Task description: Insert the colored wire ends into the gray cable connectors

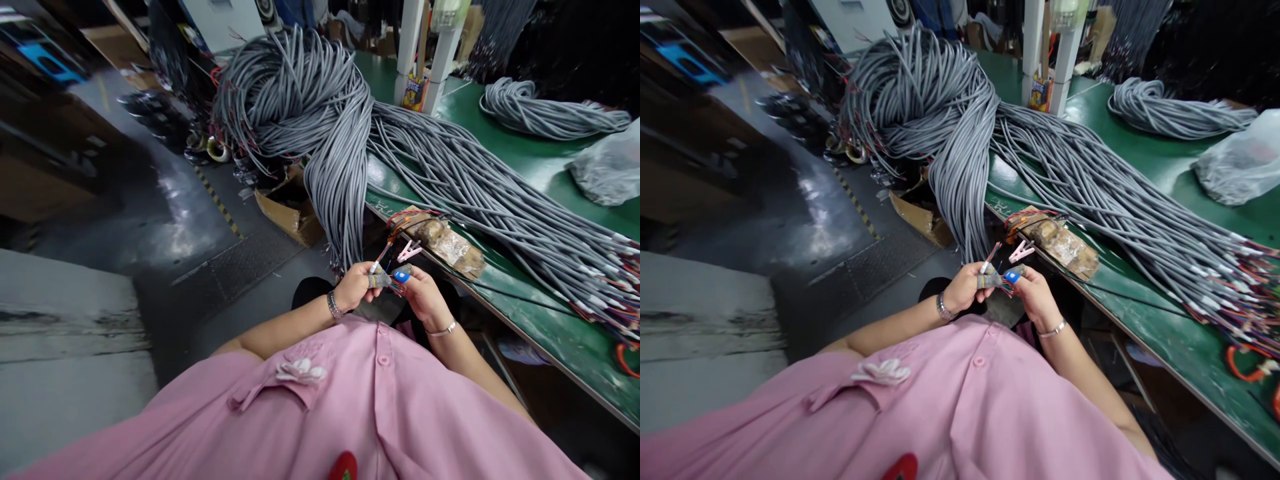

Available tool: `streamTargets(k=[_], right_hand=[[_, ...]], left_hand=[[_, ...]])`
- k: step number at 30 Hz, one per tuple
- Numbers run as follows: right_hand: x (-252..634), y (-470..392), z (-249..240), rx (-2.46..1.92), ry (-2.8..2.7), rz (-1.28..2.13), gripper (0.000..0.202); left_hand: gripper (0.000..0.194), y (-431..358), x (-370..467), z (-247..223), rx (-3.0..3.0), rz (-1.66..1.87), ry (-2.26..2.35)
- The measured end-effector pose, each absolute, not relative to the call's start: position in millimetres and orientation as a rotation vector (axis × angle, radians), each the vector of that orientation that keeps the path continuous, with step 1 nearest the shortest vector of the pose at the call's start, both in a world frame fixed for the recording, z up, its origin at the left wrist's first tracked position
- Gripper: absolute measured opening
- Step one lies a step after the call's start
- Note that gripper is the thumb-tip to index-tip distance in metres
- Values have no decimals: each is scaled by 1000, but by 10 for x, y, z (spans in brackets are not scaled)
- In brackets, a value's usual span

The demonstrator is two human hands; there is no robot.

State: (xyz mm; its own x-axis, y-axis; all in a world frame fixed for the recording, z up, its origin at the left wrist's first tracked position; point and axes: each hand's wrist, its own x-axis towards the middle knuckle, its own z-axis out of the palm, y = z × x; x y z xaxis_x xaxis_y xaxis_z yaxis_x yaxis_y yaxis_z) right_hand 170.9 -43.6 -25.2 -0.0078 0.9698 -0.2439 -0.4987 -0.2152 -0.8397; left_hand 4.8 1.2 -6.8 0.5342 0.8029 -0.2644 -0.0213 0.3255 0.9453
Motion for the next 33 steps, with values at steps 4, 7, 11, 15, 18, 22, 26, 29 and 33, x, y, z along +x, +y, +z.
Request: streamTargets(k=[4, 7, 11, 15, 18, 22, 26, 29, 33], right_hand=[[1799, -313, -333, -879, -459, 1616, 34], [1862, -160, -364, -847, -437, 1619, 50], [1853, -31, -327, -852, -543, 1525, 51], [1781, -3, -282, -825, -517, 1454, 43], [1735, 9, -280, -804, -455, 1364, 39], [1714, 8, -280, -797, -431, 1346, 37], [1742, -38, -257, -785, -397, 1500, 47], [1772, -84, -232, -781, -373, 1606, 56], [1769, -130, -192, -782, -385, 1601, 45]], left_hand=[[27, 85, 36, -48, 1048, 625, 781], [27, 158, 59, -20, 1003, 575, 731], [28, 227, 128, -20, 957, 563, 715], [25, 248, 184, -52, 947, 564, 692], [23, 242, 211, -64, 954, 543, 700], [23, 228, 233, -58, 964, 521, 719], [26, 203, 211, -36, 963, 540, 717], [28, 138, 168, -19, 972, 567, 727], [29, 2, 132, 2, 995, 636, 771]])
